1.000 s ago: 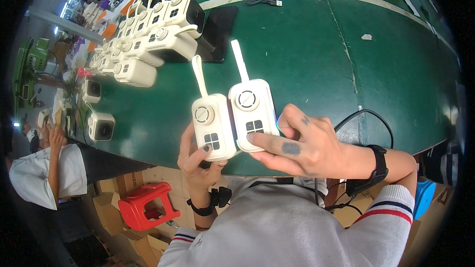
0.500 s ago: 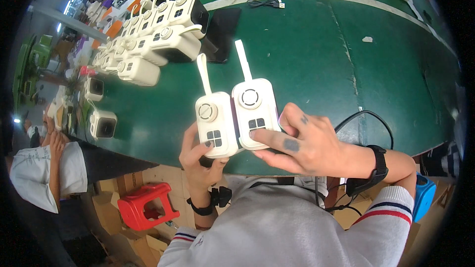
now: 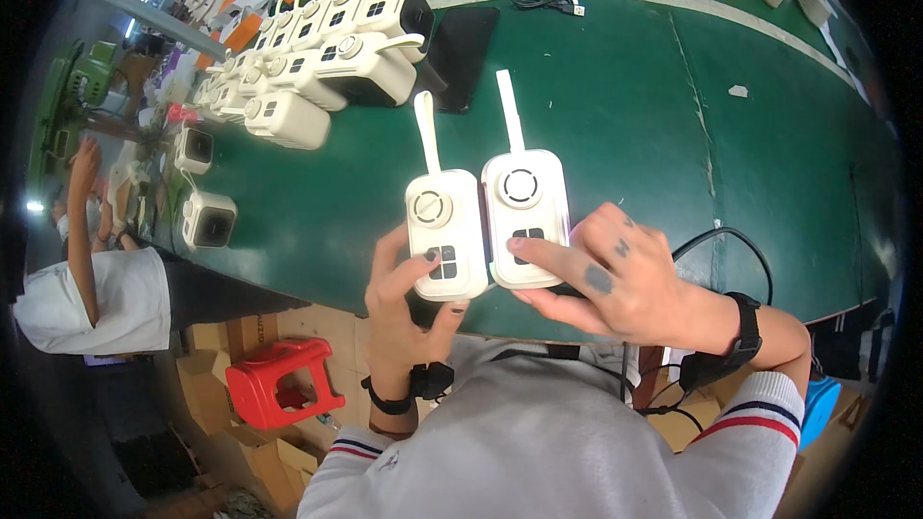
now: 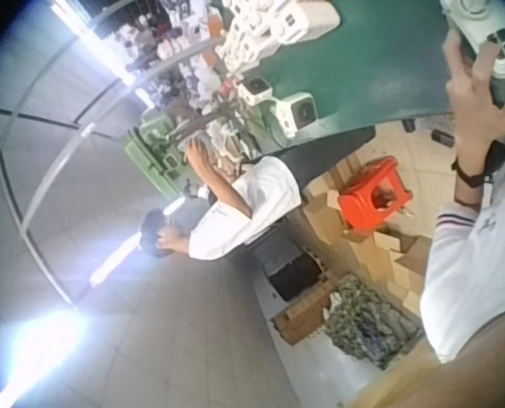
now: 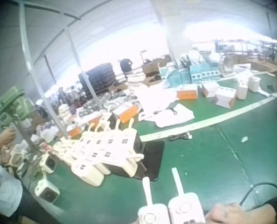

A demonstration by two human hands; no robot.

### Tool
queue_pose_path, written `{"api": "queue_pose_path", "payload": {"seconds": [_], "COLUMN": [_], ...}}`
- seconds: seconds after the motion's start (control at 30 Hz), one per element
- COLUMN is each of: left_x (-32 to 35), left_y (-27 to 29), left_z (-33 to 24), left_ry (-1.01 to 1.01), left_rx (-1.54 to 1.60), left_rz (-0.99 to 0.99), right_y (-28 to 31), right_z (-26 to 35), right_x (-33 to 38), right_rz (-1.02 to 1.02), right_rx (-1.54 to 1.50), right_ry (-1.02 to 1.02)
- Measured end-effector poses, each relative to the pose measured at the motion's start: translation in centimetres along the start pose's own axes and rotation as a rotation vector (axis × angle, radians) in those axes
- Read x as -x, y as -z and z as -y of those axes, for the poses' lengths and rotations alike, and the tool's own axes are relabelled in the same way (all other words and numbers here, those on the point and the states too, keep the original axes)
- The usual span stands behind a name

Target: Testing the functions and lighting of plastic walkie-talkie devices on an assembly line.

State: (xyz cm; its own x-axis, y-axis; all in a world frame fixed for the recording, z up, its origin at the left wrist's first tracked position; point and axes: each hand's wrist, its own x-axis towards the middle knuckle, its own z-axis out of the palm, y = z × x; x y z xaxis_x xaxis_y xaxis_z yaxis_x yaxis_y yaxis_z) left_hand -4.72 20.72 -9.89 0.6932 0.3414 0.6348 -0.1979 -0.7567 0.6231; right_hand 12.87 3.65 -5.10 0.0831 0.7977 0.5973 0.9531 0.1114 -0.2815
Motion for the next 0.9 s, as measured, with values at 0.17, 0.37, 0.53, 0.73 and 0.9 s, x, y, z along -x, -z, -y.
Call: {"api": "queue_pose_path", "payload": {"seconds": [0.17,0.37,0.53,0.73,0.9], "left_x": [-0.7,-0.8,0.5,0.5,0.5], "left_y": [-0.3,0.3,-0.5,-0.7,-0.7], "left_z": [-0.8,-1.1,0.0,-0.4,0.4], "left_ry": [0.048,0.101,0.035,0.041,-0.002], "left_rx": [-0.017,-0.066,-0.003,0.029,0.059], "left_rz": [0.016,0.086,0.03,0.037,0.017], "right_y": [-0.7,-0.1,-0.1,-0.5,-0.9], "right_z": [-0.2,-0.5,-0.7,-0.8,-1.0], "right_x": [0.2,-0.1,0.4,0.7,0.8], "right_rz": [-0.111,-0.107,-0.088,-0.169,-0.185], "right_rx": [-0.135,-0.125,-0.09,-0.065,-0.049], "right_ry": [-0.04,-0.001,0.015,0.089,0.102]}}
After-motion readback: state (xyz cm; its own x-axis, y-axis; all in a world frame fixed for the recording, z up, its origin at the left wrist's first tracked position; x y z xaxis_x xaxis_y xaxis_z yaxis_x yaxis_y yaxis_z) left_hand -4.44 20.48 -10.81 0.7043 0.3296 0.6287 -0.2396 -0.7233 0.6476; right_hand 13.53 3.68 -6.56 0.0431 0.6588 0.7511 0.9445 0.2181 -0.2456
